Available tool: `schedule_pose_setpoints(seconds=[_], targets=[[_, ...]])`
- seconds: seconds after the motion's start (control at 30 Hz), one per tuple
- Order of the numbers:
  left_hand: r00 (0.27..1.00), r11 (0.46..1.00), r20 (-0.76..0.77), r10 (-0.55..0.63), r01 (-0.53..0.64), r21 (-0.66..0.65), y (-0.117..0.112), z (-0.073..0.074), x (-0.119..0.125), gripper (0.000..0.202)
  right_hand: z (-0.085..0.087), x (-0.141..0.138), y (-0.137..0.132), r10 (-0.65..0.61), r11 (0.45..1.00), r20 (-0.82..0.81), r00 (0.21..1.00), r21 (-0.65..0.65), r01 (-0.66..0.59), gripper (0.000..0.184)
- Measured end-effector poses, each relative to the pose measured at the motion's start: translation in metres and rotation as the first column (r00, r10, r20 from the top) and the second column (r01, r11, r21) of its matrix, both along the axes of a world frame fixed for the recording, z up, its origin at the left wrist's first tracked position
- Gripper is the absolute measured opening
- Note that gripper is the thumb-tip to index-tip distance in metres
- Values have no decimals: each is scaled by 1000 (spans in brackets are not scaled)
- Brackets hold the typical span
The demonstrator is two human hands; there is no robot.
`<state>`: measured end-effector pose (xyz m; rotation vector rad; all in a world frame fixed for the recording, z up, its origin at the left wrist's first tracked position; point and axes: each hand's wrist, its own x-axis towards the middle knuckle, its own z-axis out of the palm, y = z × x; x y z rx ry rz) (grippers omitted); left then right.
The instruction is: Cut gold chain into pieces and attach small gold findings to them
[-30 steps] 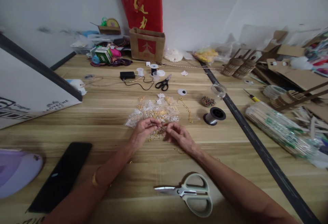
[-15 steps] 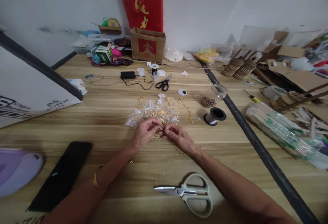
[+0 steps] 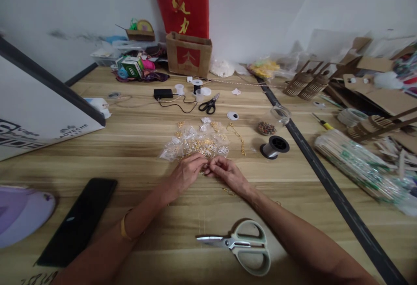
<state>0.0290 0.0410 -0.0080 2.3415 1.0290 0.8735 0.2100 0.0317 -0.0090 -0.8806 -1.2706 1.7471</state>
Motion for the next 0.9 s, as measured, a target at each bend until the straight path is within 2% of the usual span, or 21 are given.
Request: schedule_pose_setpoints(seconds=[0.17,0.27,0.53,0.9], targets=[[1000,999,15,19,-19,-48,-1,7,2,22,-1,-1,0,-14,998,52,999,54,11,32],[997,993,58,52,-45,-105,-1,9,6,21,-3,-2,0,-21,999,44,999,35,20,32],[987,976,69,145,-131,-175,4,-1,10,19,-4,-4,0,-42,999,30,999,-2,42,33],[999,994,-29,27,-30,-110,3,5,6,21,-6,-2,-2,-2,1000,72,997,3,2,32]])
